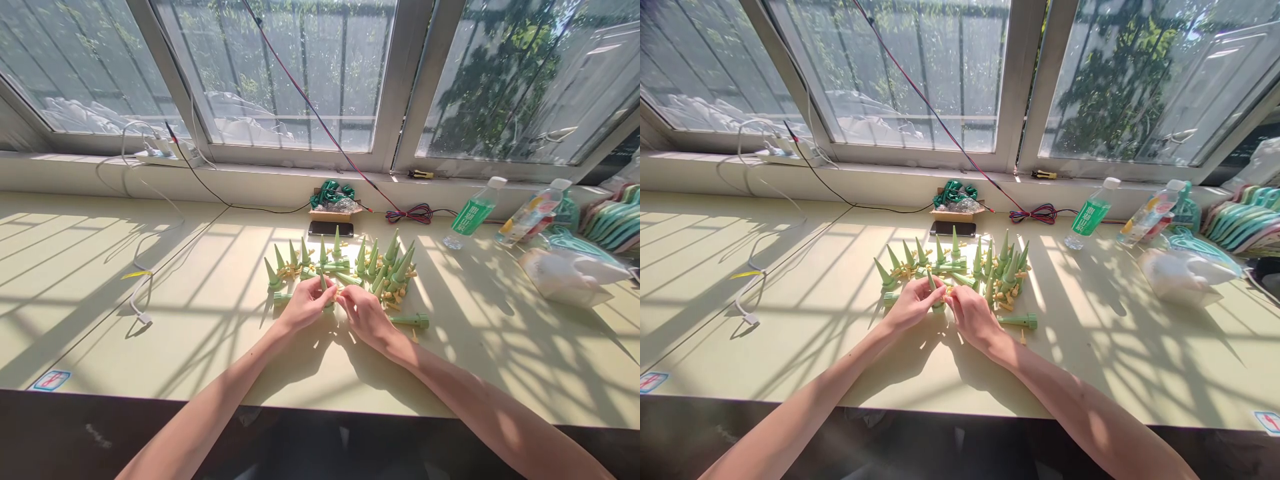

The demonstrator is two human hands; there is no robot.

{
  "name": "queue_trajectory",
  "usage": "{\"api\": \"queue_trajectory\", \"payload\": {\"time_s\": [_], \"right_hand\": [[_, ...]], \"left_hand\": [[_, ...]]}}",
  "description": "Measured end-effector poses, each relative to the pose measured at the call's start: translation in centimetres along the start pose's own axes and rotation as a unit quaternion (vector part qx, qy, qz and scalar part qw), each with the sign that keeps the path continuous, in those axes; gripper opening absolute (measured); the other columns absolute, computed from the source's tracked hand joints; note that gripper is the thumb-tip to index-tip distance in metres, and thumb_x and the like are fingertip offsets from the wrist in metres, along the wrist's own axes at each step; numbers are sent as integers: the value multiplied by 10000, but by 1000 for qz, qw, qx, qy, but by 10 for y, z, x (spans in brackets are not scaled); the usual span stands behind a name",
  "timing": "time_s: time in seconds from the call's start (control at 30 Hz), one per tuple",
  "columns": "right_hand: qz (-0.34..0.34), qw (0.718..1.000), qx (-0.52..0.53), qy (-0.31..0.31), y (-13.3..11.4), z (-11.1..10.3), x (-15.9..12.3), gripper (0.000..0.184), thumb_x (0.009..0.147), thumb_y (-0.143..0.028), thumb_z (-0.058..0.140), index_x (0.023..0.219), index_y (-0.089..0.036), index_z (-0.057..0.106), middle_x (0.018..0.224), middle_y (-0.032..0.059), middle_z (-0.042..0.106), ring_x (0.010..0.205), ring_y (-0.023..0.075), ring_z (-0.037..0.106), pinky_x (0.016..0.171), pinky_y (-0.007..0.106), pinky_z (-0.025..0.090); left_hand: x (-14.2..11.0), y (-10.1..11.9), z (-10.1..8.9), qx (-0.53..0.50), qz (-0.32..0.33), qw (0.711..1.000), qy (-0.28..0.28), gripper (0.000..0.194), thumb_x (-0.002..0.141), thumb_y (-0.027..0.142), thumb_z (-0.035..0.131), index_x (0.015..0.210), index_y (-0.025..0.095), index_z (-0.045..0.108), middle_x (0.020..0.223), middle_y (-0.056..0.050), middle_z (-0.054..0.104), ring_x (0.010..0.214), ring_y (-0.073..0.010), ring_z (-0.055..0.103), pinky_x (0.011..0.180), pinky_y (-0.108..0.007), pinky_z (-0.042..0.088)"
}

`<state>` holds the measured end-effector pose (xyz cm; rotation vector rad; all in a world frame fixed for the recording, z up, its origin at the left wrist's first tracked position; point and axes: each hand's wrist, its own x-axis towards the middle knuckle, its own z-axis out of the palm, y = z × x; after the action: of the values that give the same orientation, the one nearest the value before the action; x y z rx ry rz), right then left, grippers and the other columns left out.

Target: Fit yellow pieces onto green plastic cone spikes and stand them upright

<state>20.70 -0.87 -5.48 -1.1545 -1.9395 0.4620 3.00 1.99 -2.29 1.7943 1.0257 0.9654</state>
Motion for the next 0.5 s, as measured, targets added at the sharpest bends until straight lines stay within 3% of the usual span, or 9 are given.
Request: {"api": "queue_trajectory", "payload": {"time_s": [0.3,0.5], "right_hand": [[46,998,11,-32,-5,-4,1,411,1035,-391,423,667,-208,422,619,-12,482,548,130,420,529,263,320],[57,998,22,-29,-9,-5,1,250,1005,-384,484,879,-188,576,650,-15,534,572,142,469,571,265,375]], "left_hand": [[0,0,2,-30,-13,999,-10,367,903,490,605,781,143,617,607,26,511,514,-84,387,475,-212,298],[3,-5,1,-20,-6,1000,15,351,907,466,604,753,151,588,631,17,537,538,-90,413,495,-218,311]]}}
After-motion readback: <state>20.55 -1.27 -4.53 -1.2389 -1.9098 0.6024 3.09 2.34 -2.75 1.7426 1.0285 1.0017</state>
